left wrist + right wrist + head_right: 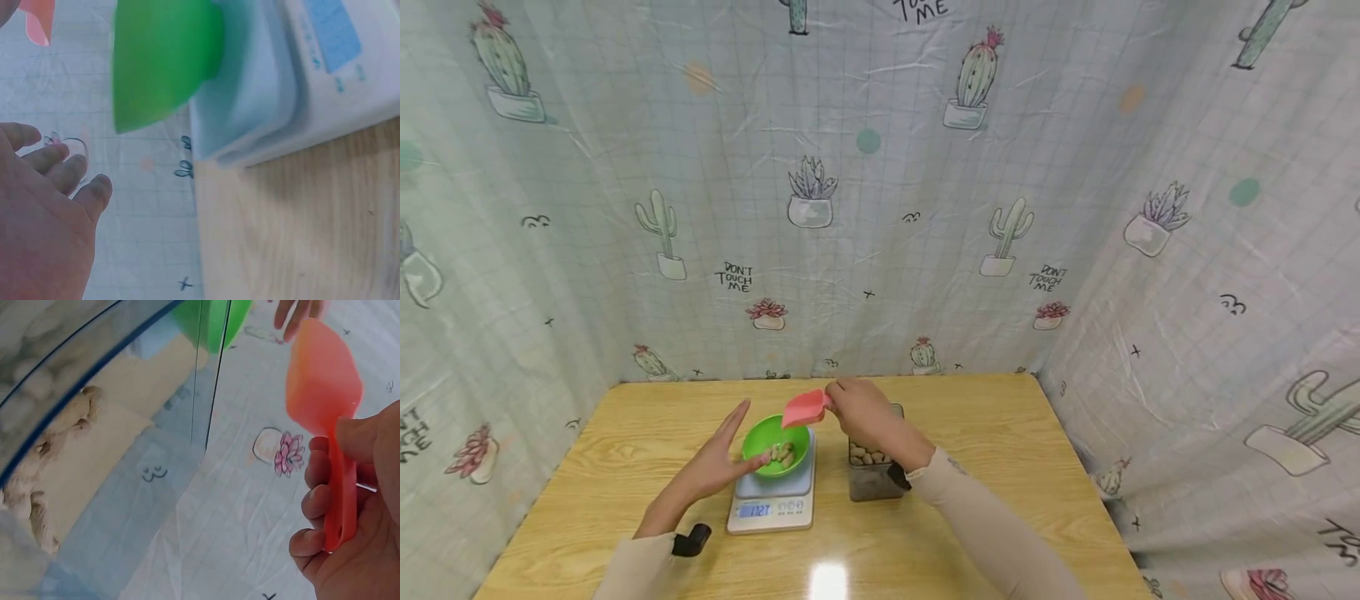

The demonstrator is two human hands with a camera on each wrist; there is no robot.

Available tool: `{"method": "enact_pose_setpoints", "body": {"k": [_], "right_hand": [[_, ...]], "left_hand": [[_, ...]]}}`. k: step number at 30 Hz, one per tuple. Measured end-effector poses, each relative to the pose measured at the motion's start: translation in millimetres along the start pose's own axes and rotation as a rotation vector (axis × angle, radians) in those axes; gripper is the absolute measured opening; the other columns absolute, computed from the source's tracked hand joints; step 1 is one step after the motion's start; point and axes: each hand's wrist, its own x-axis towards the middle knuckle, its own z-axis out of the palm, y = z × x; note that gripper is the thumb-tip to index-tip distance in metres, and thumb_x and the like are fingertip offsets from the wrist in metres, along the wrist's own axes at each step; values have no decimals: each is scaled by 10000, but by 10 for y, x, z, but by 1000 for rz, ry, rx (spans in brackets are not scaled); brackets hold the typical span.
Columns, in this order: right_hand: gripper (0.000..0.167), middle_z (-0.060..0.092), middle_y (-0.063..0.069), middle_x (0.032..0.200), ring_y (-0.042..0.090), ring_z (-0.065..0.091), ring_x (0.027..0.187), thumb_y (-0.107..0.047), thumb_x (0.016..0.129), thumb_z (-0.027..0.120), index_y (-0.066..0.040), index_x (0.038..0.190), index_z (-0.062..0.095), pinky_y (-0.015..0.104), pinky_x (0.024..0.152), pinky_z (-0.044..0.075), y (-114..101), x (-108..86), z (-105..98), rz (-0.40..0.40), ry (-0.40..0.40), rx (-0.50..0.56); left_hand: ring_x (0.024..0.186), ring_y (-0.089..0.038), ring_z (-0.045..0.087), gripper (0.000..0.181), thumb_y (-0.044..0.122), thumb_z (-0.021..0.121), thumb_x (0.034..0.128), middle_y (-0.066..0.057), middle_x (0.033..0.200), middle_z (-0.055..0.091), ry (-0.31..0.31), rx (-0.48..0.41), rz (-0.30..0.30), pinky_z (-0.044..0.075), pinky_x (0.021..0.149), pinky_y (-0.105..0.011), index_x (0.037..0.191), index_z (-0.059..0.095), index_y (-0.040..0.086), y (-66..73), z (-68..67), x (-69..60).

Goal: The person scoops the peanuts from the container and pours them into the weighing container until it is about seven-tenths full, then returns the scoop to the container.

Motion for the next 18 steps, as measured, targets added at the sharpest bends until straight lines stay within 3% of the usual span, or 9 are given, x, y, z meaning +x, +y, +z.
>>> {"method": "enact_pose_setpoints", "body": {"k": [10, 18], "right_hand": [[191, 655, 22, 1070, 197, 623, 984, -218, 1029, 517, -120, 1157, 619, 347, 845, 532, 214, -276, -210, 7, 68, 19], [155, 649, 3, 1005, 183, 602, 932, -208, 1006, 564, -124, 1111, 641, 348, 829, 517, 376, -554, -304, -12, 116, -15]], "left_hand": [[1472, -458, 227, 1047, 499, 706, 857, -119, 1667, 73, 40, -2, 74, 328, 1079, -677, 1601, 18, 237, 273, -56, 6], [1503, -395, 184, 961, 542, 644, 898, -25, 1677, 48, 15, -66, 123, 291, 1112, -663, 1590, 18, 316, 519, 24, 54]]}}
